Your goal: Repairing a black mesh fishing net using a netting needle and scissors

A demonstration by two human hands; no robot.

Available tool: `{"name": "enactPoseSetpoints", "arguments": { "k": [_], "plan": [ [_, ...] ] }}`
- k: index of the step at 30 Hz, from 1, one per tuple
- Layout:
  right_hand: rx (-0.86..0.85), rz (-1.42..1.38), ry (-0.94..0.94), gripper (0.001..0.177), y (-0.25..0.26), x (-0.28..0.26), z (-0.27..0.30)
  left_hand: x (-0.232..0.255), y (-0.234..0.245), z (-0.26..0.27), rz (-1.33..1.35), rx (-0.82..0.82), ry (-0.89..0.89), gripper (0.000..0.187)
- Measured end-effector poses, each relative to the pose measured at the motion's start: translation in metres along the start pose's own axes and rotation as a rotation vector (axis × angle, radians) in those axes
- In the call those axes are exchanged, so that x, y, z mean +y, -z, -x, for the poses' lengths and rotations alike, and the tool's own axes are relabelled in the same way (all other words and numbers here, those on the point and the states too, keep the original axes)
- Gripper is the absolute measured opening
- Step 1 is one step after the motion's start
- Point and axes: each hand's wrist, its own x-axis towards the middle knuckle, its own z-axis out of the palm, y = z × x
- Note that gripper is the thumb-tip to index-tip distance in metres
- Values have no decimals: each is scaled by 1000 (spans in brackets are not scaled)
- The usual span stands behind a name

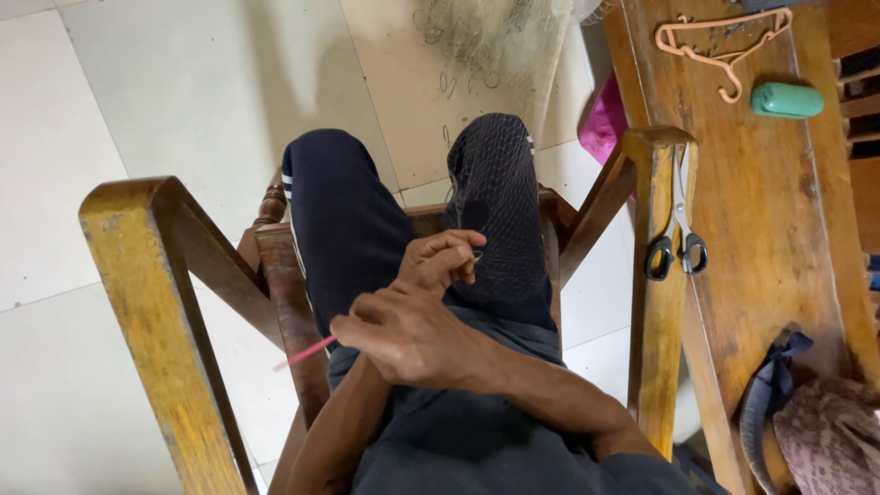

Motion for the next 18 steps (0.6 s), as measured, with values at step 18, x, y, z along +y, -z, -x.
{"name": "enactPoseSetpoints", "arguments": {
  "k": [18],
  "plan": [
    [214,359,-473,8,48,118,123,18,-24,-3,-97,223,-141,16]
  ]
}}
